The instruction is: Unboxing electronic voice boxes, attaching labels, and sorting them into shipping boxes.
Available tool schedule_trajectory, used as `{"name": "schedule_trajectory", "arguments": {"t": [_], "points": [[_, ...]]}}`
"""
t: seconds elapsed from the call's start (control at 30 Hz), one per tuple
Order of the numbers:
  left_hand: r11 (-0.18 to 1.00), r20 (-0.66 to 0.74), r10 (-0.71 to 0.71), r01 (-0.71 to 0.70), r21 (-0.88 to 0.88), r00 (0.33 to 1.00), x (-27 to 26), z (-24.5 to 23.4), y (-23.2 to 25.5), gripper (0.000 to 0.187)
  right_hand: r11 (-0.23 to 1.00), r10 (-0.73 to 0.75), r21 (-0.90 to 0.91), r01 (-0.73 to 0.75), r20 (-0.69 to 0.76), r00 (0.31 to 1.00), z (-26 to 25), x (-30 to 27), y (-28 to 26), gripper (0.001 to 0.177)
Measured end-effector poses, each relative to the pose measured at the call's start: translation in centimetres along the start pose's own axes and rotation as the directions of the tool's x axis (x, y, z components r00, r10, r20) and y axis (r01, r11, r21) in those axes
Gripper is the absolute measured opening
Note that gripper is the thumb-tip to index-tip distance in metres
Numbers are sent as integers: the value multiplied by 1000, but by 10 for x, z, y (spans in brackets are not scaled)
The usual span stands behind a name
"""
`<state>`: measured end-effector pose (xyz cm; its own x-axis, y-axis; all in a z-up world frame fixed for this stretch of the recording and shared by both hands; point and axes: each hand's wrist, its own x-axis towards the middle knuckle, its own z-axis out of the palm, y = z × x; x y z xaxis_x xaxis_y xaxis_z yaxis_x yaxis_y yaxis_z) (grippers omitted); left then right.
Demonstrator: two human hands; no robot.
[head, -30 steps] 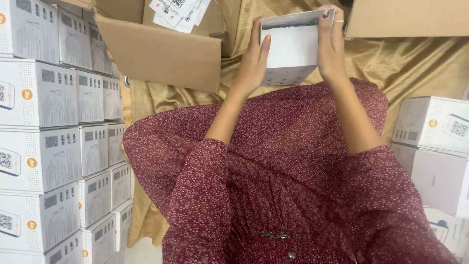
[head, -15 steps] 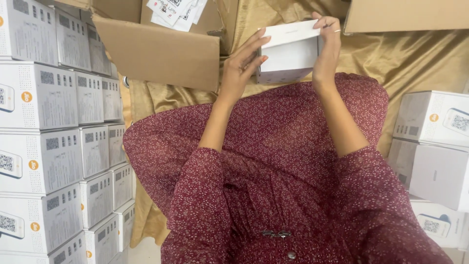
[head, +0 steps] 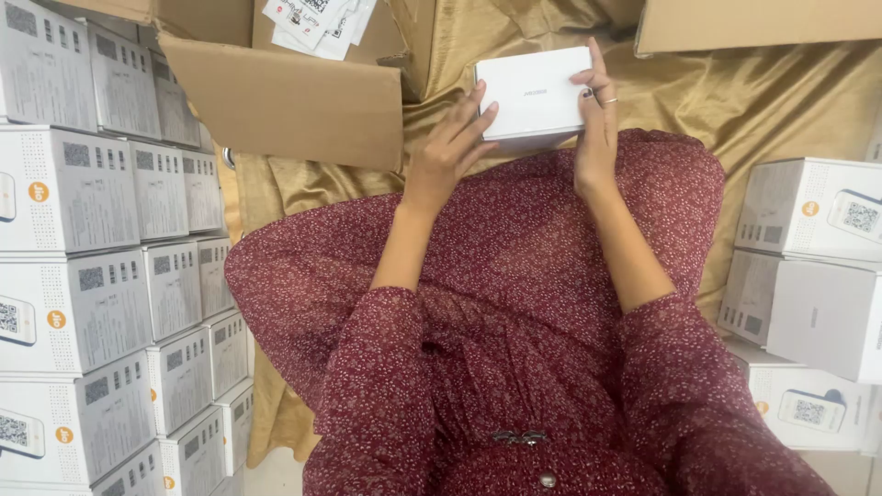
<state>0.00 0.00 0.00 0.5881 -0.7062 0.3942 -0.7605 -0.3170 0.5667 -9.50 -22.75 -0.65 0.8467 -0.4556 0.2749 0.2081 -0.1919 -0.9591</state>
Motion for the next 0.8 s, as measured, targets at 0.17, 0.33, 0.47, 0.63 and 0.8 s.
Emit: {"name": "schedule_trajectory", "arguments": {"t": [0.17,0.33,0.47,0.63,0.8], "points": [[984,-105,73,-54,169,992,-12,22,-11,46,793,362,504,-342,62,930,-10,-3,-18,58],[731,-44,-481,373,-572,875,15,32,20,46,689,622,332,-644,183,761,-6,0,-47,61],[697,77,-468,421,-581,880,35,20,20,80,794,547,228,-564,139,826,-3,1,-55,67],[737,50,-332,292,-609,942,20,-15,13,86,872,381,298,-389,87,920,-6,12,-2,57],[656,75,-498,432,-619,864,0,25,-34,74,747,632,244,-618,29,775,17,18,12,66]]}}
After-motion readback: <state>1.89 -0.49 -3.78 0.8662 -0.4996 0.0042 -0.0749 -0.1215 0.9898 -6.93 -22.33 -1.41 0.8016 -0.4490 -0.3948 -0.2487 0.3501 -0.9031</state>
